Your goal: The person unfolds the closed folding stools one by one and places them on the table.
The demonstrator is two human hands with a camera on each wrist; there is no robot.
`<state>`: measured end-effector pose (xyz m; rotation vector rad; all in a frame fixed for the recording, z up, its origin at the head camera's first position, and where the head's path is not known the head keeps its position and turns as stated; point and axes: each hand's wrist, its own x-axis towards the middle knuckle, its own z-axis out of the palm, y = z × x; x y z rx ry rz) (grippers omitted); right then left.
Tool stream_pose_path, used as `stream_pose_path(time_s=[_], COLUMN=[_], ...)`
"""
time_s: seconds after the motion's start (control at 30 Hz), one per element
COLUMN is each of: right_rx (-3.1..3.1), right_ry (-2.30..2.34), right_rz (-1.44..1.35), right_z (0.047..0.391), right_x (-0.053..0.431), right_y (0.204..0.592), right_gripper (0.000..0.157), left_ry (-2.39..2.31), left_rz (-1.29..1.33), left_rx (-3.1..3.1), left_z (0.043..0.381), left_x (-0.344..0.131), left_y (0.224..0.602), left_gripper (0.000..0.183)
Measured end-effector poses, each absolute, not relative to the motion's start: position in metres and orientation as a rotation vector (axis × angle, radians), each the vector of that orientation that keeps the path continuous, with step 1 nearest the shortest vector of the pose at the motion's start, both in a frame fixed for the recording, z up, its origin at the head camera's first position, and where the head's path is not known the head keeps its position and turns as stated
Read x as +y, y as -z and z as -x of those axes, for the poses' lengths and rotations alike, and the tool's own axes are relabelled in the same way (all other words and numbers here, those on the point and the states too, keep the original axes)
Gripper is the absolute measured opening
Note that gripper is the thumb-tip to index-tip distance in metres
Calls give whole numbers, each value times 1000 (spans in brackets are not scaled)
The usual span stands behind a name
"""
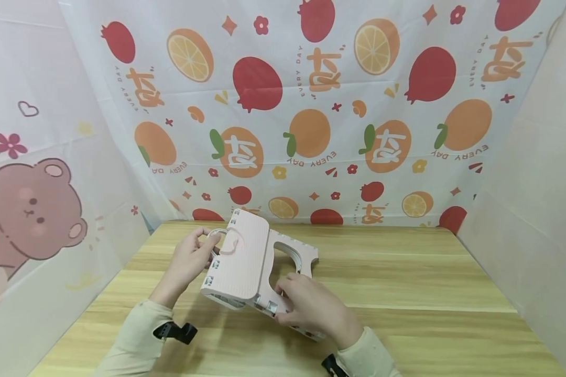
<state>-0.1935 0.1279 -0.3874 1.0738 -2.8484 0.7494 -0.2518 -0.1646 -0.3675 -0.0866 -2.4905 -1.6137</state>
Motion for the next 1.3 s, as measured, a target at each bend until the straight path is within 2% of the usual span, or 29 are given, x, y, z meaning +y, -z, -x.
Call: stream_pose_path(time_s=[0.3,0.87,1.3], right_rx=[-2748,-2741,-2666], right_ry=[-872,-1245,-1341], right_rz=[-1165,-1106,-1053], right_z=[197,198,200], right_x=[133,154,158], right_y=[383,392,403], right_gripper=[27,25,26], left_ry=[1526,1568,1479], left_rz=[258,507,788], left_rx=[-2410,-2216,-2231], left_z=[239,217,212], left_x=[-156,-124,-110], left_y=[353,355,364], left_gripper=[30,29,43])
